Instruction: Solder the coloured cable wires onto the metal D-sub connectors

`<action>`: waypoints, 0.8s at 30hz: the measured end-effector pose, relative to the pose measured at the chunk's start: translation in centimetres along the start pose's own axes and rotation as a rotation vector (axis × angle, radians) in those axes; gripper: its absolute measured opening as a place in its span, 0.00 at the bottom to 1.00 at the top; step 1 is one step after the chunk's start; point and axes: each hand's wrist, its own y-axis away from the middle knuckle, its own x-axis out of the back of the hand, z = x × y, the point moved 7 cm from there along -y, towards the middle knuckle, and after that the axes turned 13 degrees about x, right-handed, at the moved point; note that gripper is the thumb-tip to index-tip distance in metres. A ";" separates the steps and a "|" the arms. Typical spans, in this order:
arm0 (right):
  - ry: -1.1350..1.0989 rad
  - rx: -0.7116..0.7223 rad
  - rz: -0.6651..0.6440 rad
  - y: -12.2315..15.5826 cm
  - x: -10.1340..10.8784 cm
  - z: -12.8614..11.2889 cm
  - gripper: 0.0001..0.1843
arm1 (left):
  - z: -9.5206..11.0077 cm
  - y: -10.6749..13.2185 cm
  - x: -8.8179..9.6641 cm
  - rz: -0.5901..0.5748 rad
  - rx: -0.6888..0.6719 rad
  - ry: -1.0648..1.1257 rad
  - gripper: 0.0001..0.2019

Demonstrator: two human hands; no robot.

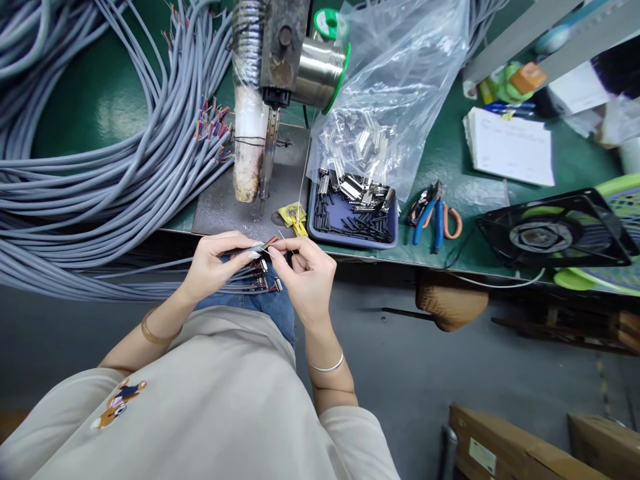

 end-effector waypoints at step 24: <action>-0.072 -0.154 0.025 0.2 -0.2 1.5 0.09 | 1.2 0.7 -0.3 0.058 -0.191 -0.221 0.06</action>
